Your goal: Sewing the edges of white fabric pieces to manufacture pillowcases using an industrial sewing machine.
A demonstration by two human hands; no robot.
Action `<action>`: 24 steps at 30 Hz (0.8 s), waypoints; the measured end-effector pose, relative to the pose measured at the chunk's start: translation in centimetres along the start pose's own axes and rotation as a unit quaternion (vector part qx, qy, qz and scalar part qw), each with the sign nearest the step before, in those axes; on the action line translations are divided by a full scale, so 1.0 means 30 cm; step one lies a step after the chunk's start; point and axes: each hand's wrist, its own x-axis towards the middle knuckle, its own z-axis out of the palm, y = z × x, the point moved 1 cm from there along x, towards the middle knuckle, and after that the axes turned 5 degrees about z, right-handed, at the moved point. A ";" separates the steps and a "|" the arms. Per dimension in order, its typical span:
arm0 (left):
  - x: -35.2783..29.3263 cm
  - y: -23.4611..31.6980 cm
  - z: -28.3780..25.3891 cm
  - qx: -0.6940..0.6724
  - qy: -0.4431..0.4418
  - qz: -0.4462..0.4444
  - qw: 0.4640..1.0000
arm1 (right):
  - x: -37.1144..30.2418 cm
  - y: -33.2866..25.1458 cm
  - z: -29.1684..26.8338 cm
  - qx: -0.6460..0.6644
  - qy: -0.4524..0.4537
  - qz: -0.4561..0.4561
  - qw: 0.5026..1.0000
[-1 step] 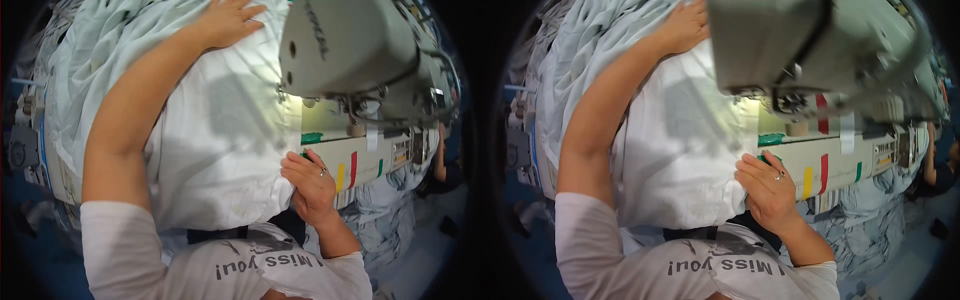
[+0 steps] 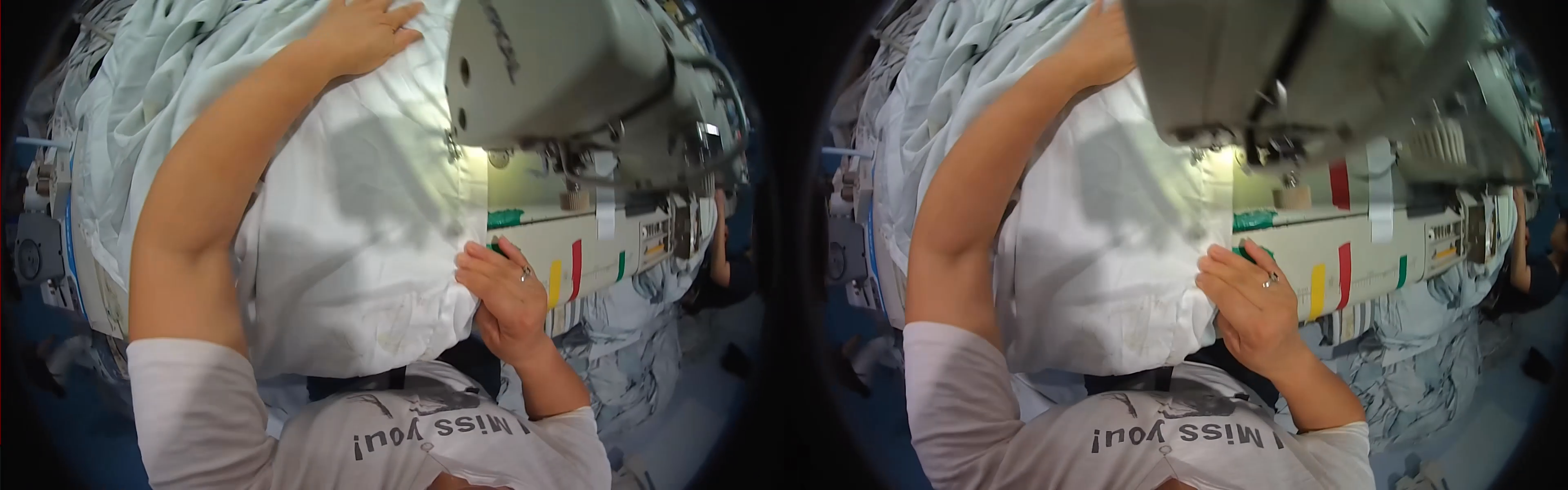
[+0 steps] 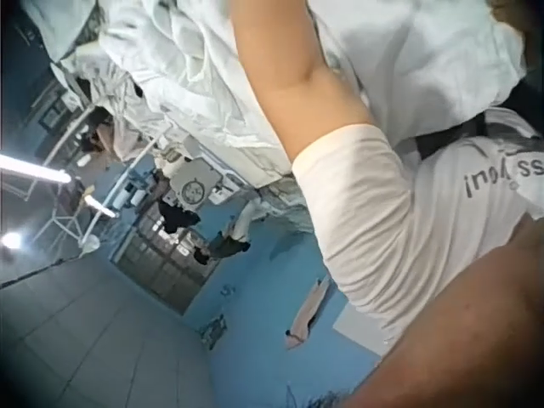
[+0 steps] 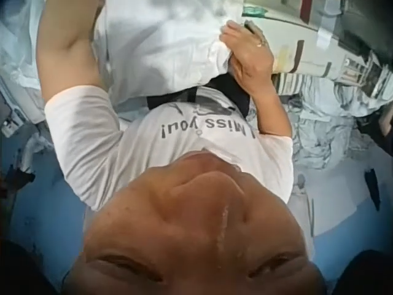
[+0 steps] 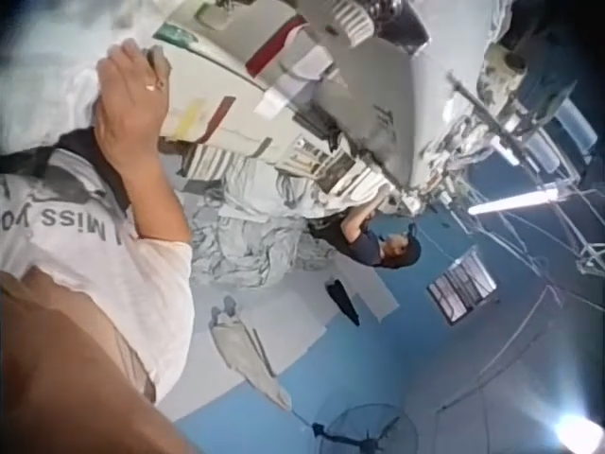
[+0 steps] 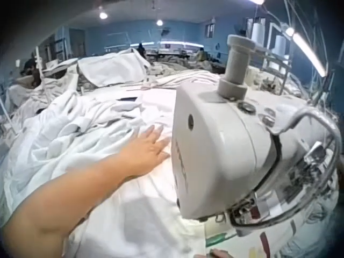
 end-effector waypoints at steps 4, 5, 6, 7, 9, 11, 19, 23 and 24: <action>0.255 0.221 -0.212 -0.281 -0.525 -0.195 0.779 | -0.060 0.061 -0.021 -0.025 0.014 0.039 0.999; 0.279 0.287 -0.322 -0.315 -0.491 -0.169 0.795 | -0.063 0.067 -0.016 -0.025 0.013 0.030 0.999; 0.270 0.352 -0.426 -0.444 -0.334 -0.219 0.802 | -0.064 0.065 -0.009 -0.020 0.017 0.031 0.999; 0.311 0.430 -0.510 -0.430 -0.354 -0.221 0.801 | -0.063 0.059 -0.005 -0.018 0.015 0.022 0.999; 0.356 0.446 -0.574 -0.456 -0.386 -0.236 0.766 | -0.071 0.054 -0.009 -0.021 0.012 0.017 1.000; 0.361 0.444 -0.581 -0.480 -0.415 -0.251 0.731 | -0.074 0.051 -0.014 -0.020 0.010 0.016 1.000; 0.285 0.368 -0.470 -0.465 -0.415 -0.237 0.745 | 0.041 0.105 -0.008 -0.040 0.023 0.008 0.999; 0.259 0.321 -0.429 -0.486 -0.356 -0.234 0.763 | 0.097 0.138 -0.008 -0.040 0.019 -0.004 0.999; 0.255 0.310 -0.417 -0.484 -0.355 -0.235 0.764 | 0.105 0.141 -0.008 -0.042 0.014 0.000 0.999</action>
